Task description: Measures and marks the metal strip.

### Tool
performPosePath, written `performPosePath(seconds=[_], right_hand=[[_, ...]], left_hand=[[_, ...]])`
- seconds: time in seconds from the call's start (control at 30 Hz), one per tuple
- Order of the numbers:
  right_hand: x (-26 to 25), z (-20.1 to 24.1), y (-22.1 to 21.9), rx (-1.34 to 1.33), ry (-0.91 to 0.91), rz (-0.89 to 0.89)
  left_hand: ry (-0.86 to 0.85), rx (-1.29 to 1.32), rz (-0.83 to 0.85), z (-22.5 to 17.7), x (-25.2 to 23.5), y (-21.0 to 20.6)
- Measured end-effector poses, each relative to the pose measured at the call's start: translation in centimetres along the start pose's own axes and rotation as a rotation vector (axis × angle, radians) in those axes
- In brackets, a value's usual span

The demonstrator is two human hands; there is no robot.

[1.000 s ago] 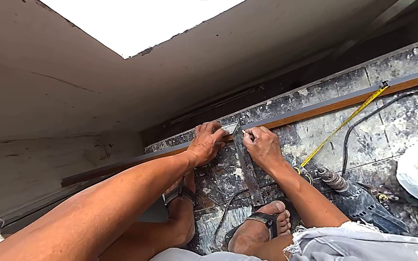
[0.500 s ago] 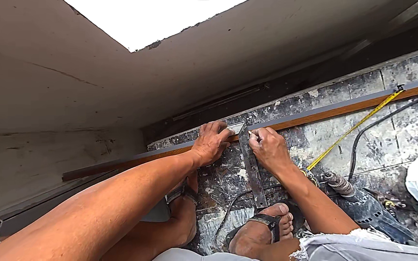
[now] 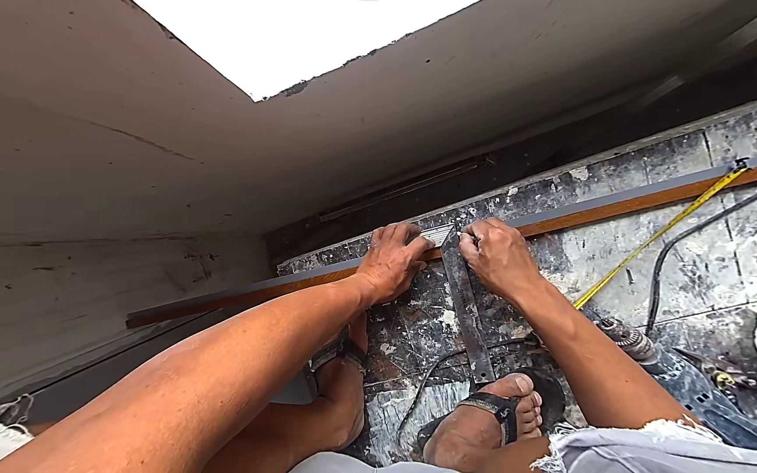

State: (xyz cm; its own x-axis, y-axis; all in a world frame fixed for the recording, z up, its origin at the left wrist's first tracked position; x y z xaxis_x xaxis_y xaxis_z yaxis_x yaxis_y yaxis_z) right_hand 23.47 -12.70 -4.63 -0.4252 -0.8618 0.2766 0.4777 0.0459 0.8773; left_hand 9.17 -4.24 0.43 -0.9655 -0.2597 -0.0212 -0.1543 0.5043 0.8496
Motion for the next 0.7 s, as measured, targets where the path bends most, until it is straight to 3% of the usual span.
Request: performPosePath(seconds=[0.07,0.17,0.3,0.43,0.6,0.7], right_hand=[[0.1,0.2,-0.1,0.028,0.008,0.006],[0.3,0.4,-0.2,0.078,0.030,0.017],[-0.1,0.5,1.1,0.113,-0.017,0.201],[2.5,-0.1,2.5,-0.013,-0.116,0.084],[8.4,0.0,-2.2,-0.282,-0.261,0.205],[9.3,0.9,-3.3,-0.436,-0.357,0.181]], left_hand=[[0.058,0.076,0.133,4.0,0.8,-4.2],[0.161,0.089,0.256,4.7,0.6,-5.0],[0.134,0.084,0.224,4.4,0.6,-5.0],[0.154,0.081,0.217,4.0,0.8,-5.0],[0.167,0.121,0.198,3.5,0.6,-4.6],[0.241,0.182,0.142,3.2,0.8,-3.4]])
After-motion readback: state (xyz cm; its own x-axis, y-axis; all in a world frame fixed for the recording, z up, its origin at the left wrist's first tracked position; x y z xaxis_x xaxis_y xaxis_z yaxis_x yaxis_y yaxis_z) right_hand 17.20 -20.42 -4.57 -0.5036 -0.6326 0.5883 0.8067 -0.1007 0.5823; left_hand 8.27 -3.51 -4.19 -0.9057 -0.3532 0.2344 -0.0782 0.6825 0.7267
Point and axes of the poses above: each hand's wrist, its own x-axis away from the middle knuckle, its own y-axis out of the back of the hand, z = x × y, the point moved 7 cm from there along -x, towards the middle knuckle, and after that the axes turned 8 degrees about x, right-handed, at the moved point
